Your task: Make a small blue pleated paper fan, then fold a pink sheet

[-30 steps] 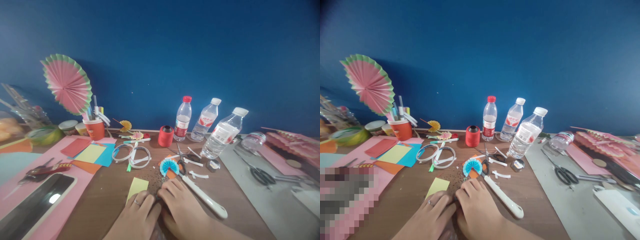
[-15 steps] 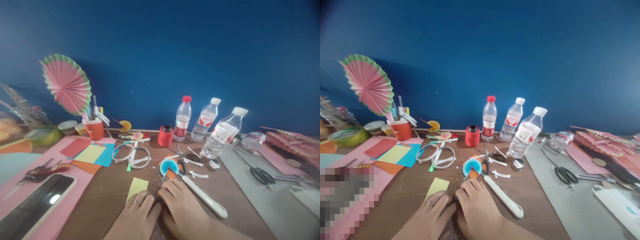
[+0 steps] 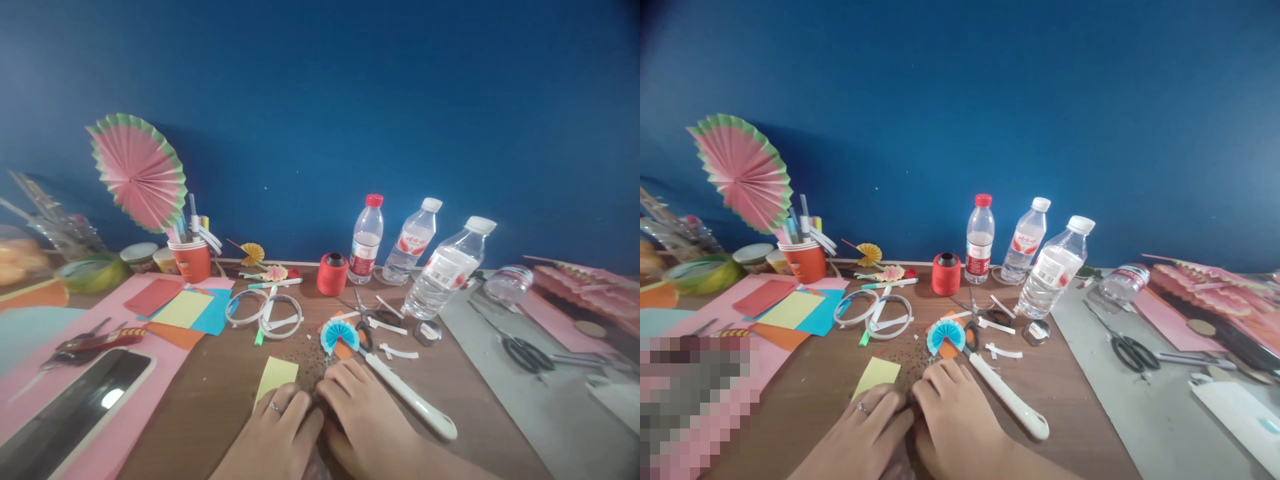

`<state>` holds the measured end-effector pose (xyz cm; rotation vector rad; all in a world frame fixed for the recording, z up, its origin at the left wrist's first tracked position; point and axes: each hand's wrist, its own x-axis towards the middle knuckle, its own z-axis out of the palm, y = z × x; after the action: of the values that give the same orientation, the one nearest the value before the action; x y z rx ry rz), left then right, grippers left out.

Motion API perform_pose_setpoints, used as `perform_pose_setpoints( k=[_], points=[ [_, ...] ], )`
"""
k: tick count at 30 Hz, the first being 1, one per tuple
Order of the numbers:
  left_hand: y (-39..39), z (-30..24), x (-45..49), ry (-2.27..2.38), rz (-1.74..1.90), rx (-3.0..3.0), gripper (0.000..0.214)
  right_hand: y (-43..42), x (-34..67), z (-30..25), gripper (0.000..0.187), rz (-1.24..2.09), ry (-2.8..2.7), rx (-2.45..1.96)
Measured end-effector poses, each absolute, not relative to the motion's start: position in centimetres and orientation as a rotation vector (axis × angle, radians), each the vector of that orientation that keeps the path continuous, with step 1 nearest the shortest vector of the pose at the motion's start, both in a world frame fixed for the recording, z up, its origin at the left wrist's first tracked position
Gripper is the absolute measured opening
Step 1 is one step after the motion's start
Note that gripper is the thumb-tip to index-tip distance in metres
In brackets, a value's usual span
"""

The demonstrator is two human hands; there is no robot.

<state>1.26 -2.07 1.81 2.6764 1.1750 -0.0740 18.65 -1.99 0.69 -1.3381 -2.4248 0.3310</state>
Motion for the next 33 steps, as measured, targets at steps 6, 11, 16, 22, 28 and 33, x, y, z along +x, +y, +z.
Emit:
perform_pose_setpoints(
  k=[6, 11, 16, 22, 28, 33],
  points=[
    [-2.03, 1.98, 1.51, 1.205, -0.068, 2.658, 0.026, -1.99, 18.72, 0.87, 0.009, 0.346, -2.43, -1.333],
    [-1.99, 1.95, 1.48, 1.205, -0.076, 2.646, 0.027, -1.93, 18.7, 0.9, 0.008, 0.337, -2.44, -1.346],
    [-2.0, 1.8, 1.36, 1.204, -0.098, 2.642, 0.027, -1.92, 18.69, 0.67, 0.008, 0.344, -2.426, -1.34],
    [-2.08, 2.21, 1.38, 1.189, -0.126, 2.637, 0.028, -1.98, 18.73, 0.51, 0.008, 0.354, -2.423, -1.336],
    [-2.12, 2.49, 1.64, 1.2, -0.118, 2.628, 0.027, -1.98, 18.74, 0.55, 0.011, 0.366, -2.418, -1.338],
    [-2.03, 2.29, 1.54, 1.21, -0.119, 2.621, 0.027, -1.91, 18.69, 0.57, 0.008, 0.355, -2.42, -1.333]
  ],
)
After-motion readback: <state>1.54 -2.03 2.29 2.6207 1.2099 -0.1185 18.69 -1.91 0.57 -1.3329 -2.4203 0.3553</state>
